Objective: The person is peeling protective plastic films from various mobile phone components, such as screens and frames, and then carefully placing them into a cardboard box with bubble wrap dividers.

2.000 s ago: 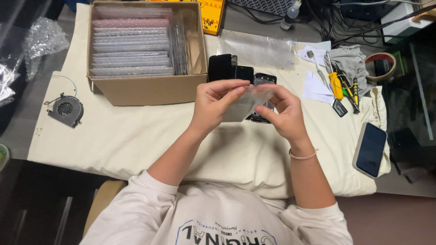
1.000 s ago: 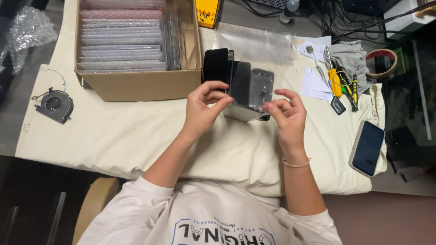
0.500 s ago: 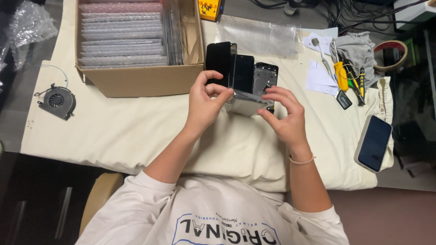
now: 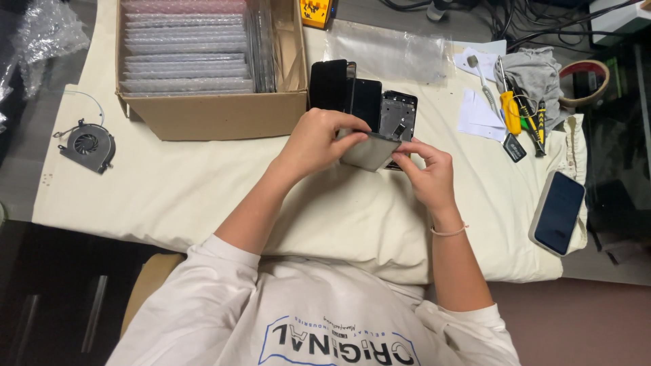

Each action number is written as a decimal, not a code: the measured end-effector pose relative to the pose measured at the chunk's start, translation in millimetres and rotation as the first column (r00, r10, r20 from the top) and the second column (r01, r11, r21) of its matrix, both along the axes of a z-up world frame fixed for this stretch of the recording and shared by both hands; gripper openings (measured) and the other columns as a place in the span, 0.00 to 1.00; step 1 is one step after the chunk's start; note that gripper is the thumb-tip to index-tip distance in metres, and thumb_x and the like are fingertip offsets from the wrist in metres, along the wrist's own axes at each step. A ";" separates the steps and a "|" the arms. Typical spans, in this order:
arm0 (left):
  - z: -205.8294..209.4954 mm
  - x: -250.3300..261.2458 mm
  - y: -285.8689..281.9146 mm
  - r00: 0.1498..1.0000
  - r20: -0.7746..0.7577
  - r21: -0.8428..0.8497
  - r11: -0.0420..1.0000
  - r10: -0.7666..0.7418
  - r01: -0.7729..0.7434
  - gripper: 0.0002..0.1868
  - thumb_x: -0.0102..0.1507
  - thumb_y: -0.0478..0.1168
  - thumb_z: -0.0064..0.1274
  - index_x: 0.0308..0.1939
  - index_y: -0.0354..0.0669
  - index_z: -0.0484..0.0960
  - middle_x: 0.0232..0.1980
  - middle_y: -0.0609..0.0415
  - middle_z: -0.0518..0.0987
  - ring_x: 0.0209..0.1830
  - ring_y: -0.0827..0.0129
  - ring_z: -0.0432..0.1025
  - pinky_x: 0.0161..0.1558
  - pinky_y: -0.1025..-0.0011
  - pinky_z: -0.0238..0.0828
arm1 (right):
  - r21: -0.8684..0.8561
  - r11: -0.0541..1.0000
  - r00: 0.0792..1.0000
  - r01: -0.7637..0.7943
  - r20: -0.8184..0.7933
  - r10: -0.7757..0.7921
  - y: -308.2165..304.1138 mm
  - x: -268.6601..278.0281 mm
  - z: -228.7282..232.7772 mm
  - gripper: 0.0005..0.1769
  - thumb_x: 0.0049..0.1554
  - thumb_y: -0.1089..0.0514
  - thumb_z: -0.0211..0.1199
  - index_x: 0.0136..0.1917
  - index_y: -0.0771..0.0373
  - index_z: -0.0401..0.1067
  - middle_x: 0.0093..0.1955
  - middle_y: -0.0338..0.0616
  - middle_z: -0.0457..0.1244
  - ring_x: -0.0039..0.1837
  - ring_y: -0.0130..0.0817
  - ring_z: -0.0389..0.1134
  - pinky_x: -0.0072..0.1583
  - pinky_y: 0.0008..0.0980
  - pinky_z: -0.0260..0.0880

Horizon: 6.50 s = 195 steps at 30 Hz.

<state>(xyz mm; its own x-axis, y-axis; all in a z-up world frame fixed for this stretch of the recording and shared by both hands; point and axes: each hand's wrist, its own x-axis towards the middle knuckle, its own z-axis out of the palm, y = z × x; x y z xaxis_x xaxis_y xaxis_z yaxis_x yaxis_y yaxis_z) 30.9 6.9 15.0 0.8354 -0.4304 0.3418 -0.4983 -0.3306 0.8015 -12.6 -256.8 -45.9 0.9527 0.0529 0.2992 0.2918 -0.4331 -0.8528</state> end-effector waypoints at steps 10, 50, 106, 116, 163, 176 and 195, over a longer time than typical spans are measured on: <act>-18.2 -2.4 14.9 0.980 -0.186 -0.327 0.945 -0.071 0.007 0.09 0.62 0.36 0.65 0.47 0.46 0.88 0.42 0.53 0.87 0.48 0.63 0.82 0.58 0.62 0.76 | -0.286 0.945 0.978 -0.162 0.079 0.191 19.5 2.4 114.2 0.06 0.60 0.68 0.69 0.49 0.61 0.80 0.41 0.44 0.71 0.53 0.47 0.74 0.76 0.59 0.57; -7.1 122.1 85.6 0.751 0.185 0.507 0.593 0.633 -0.625 0.54 0.54 0.38 0.66 0.79 0.33 0.52 0.79 0.25 0.51 0.82 0.32 0.31 0.69 0.25 0.14 | -0.752 0.657 0.989 -0.056 -0.134 -0.069 218.1 232.5 109.0 0.05 0.46 0.58 0.67 0.37 0.61 0.79 0.37 0.61 0.68 0.45 0.69 0.72 0.50 0.57 0.73; -3.6 57.6 -32.2 0.959 0.146 0.061 0.965 0.244 -0.255 0.18 0.68 0.43 0.54 0.61 0.43 0.78 0.62 0.51 0.80 0.69 0.55 0.70 0.75 0.46 0.52 | 0.085 0.930 0.903 0.358 0.223 -0.368 -65.2 195.3 9.7 0.06 0.60 0.67 0.66 0.47 0.62 0.70 0.44 0.42 0.68 0.47 0.28 0.69 0.51 0.25 0.71; 84.8 31.2 -19.8 0.989 0.148 -0.239 0.971 0.031 0.005 0.37 0.69 0.49 0.65 0.77 0.51 0.62 0.80 0.54 0.67 0.88 0.49 0.57 0.88 0.52 0.54 | -0.296 0.925 0.932 -0.239 0.199 0.304 17.0 51.9 210.5 0.06 0.63 0.78 0.68 0.48 0.72 0.77 0.47 0.54 0.69 0.52 0.41 0.70 0.59 0.34 0.70; -78.3 7.5 -22.5 0.754 -0.657 -0.517 0.742 -0.025 -0.426 0.11 0.62 0.34 0.65 0.47 0.38 0.87 0.38 0.47 0.87 0.39 0.69 0.83 0.47 0.72 0.83 | -0.377 0.872 0.764 0.312 -0.446 -0.466 -12.0 85.4 -11.6 0.25 0.48 0.51 0.81 0.49 0.65 0.71 0.34 0.42 0.67 0.38 0.38 0.72 0.36 0.37 0.74; -74.4 6.7 -25.0 0.776 -0.631 -0.502 0.753 0.018 -0.426 0.12 0.59 0.35 0.68 0.46 0.41 0.88 0.38 0.50 0.88 0.39 0.75 0.82 0.48 0.77 0.82 | -0.137 0.920 0.736 0.368 -0.562 -0.378 -40.4 88.2 -37.9 0.20 0.48 0.64 0.74 0.52 0.70 0.72 0.37 0.42 0.69 0.33 0.27 0.68 0.32 0.22 0.72; -50.9 -6.9 -24.3 0.850 -0.526 -0.571 0.738 0.007 -0.359 0.13 0.58 0.33 0.69 0.46 0.40 0.87 0.38 0.50 0.88 0.40 0.75 0.82 0.48 0.78 0.82 | 0.346 0.938 0.998 -0.026 -0.048 0.046 33.5 38.7 35.4 0.12 0.52 0.69 0.78 0.47 0.71 0.76 0.48 0.53 0.70 0.57 0.36 0.74 0.60 0.28 0.76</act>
